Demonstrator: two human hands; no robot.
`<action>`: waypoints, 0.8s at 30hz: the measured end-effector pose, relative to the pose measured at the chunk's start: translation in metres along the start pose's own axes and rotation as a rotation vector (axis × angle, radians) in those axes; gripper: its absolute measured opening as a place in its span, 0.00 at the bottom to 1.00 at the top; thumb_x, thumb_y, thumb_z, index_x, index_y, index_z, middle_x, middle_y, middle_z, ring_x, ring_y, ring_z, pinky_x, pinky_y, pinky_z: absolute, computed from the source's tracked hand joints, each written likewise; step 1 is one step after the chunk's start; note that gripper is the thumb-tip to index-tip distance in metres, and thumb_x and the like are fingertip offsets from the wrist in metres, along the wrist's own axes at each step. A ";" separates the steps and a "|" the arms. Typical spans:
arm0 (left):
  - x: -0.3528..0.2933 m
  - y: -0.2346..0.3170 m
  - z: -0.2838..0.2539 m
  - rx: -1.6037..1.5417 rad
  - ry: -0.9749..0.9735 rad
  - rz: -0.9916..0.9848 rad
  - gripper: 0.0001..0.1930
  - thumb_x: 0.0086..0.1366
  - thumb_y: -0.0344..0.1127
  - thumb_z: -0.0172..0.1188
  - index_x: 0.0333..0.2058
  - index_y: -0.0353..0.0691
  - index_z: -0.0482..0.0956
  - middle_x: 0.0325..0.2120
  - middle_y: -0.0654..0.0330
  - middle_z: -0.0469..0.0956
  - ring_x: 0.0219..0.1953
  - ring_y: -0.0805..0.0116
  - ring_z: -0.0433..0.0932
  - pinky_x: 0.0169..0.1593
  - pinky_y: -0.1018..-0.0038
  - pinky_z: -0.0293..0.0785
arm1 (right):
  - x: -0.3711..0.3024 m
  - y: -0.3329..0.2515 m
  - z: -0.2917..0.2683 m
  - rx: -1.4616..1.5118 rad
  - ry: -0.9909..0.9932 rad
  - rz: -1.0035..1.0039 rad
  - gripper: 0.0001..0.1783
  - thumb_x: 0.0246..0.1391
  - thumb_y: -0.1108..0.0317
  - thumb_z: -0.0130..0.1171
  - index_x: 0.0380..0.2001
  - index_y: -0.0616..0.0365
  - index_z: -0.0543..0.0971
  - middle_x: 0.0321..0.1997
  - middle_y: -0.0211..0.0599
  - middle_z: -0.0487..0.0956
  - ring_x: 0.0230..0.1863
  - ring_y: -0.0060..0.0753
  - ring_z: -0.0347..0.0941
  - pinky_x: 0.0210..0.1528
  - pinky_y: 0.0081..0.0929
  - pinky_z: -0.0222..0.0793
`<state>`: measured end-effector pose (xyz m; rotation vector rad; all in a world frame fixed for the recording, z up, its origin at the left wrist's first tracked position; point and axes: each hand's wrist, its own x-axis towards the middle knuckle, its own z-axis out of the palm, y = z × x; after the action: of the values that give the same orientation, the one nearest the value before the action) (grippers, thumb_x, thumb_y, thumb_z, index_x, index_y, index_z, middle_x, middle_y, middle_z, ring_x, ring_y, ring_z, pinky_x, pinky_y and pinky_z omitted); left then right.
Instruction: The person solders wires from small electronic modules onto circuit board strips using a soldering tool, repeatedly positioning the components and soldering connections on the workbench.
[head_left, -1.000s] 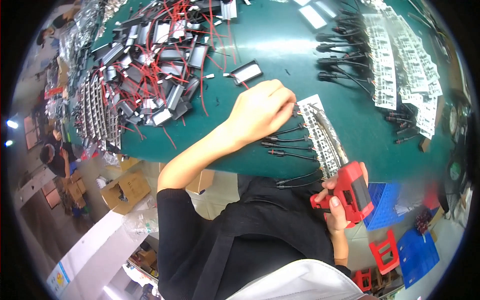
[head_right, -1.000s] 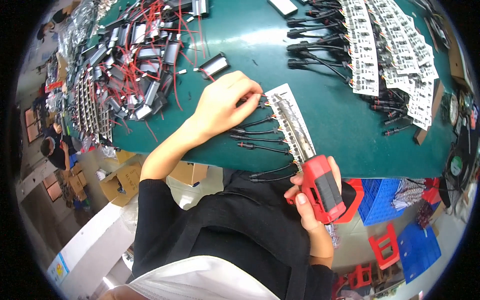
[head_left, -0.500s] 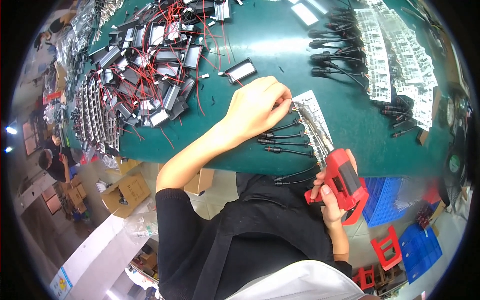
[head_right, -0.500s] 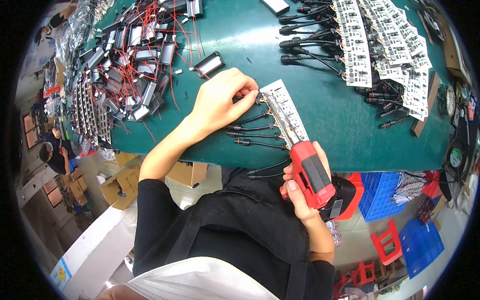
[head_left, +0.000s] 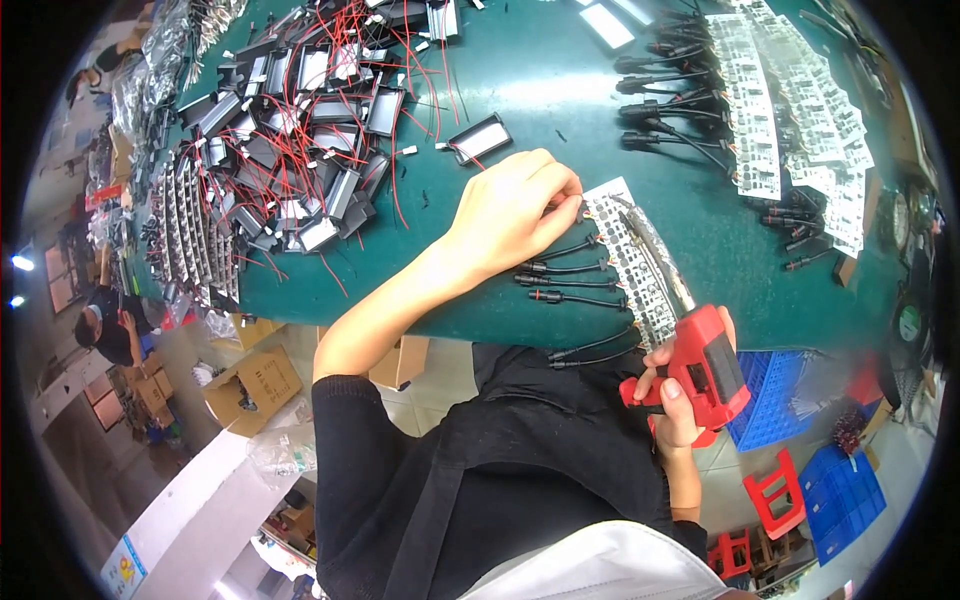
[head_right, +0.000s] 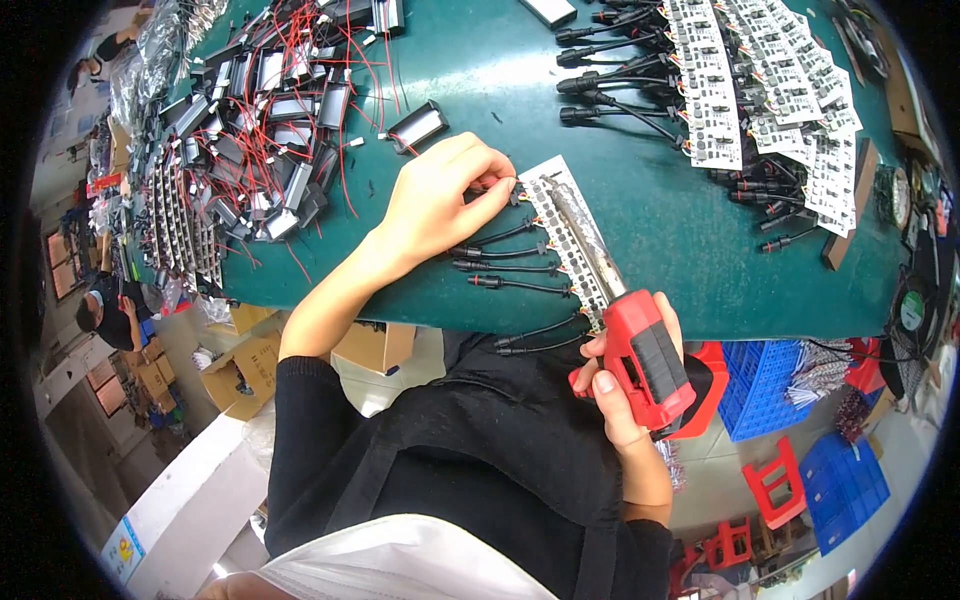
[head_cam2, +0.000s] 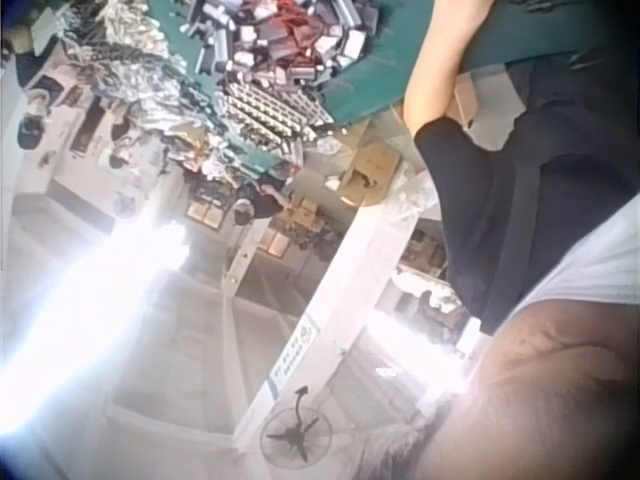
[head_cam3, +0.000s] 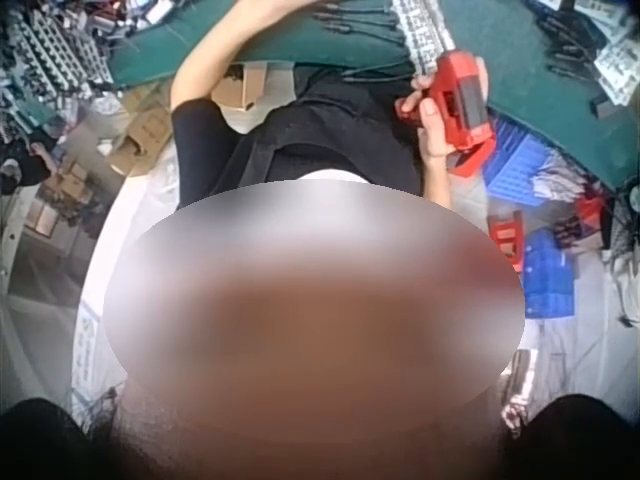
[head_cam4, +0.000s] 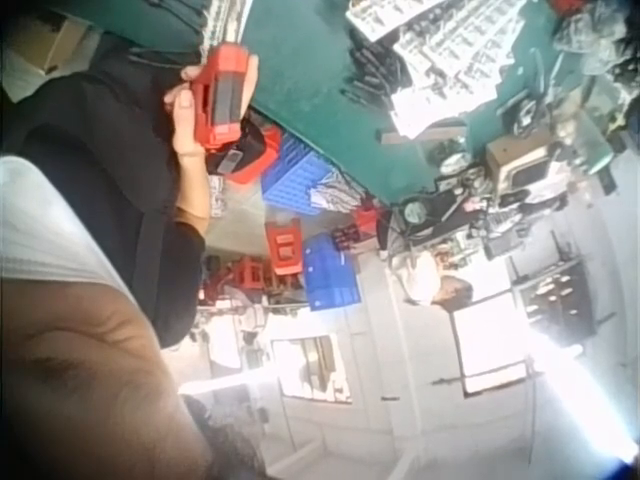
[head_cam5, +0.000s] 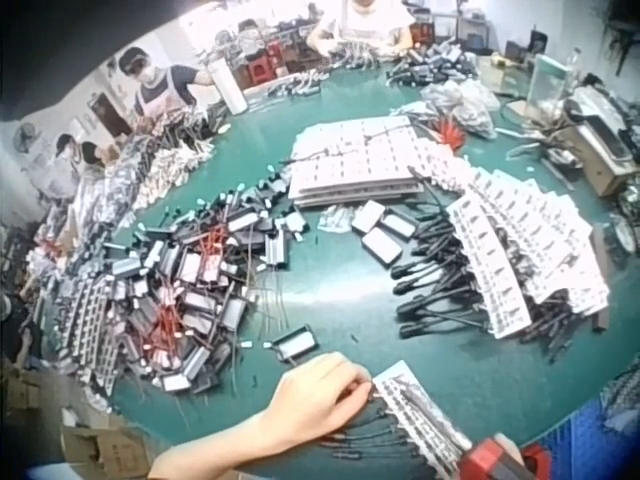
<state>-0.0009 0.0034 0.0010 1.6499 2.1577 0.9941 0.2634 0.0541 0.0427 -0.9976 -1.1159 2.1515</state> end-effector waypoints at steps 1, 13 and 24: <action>0.000 0.000 -0.002 0.002 -0.001 -0.002 0.04 0.53 0.31 0.61 0.27 0.42 0.75 0.22 0.64 0.71 0.26 0.66 0.75 0.29 0.71 0.71 | -0.001 -0.001 0.000 -0.013 -0.001 0.000 0.51 0.47 0.68 0.62 0.67 0.54 0.41 0.37 0.45 0.74 0.22 0.31 0.72 0.26 0.26 0.74; 0.004 0.006 -0.036 0.168 -0.060 0.202 0.07 0.55 0.33 0.62 0.35 0.44 0.78 0.30 0.62 0.75 0.33 0.63 0.76 0.35 0.69 0.72 | 0.003 0.001 -0.005 0.097 0.019 -0.244 0.45 0.45 0.69 0.53 0.65 0.69 0.46 0.36 0.48 0.69 0.35 0.33 0.69 0.23 0.20 0.73; 0.108 -0.108 -0.182 1.001 -0.106 0.544 0.10 0.52 0.31 0.56 0.34 0.49 0.80 0.38 0.68 0.78 0.45 0.69 0.75 0.50 0.73 0.71 | -0.001 -0.007 -0.020 0.140 -0.016 -0.335 0.47 0.44 0.70 0.54 0.65 0.68 0.44 0.35 0.48 0.70 0.35 0.35 0.69 0.21 0.20 0.74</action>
<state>-0.2219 0.0231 0.0869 2.7158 2.3116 -0.2204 0.2811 0.0659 0.0408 -0.6783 -1.0408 1.9378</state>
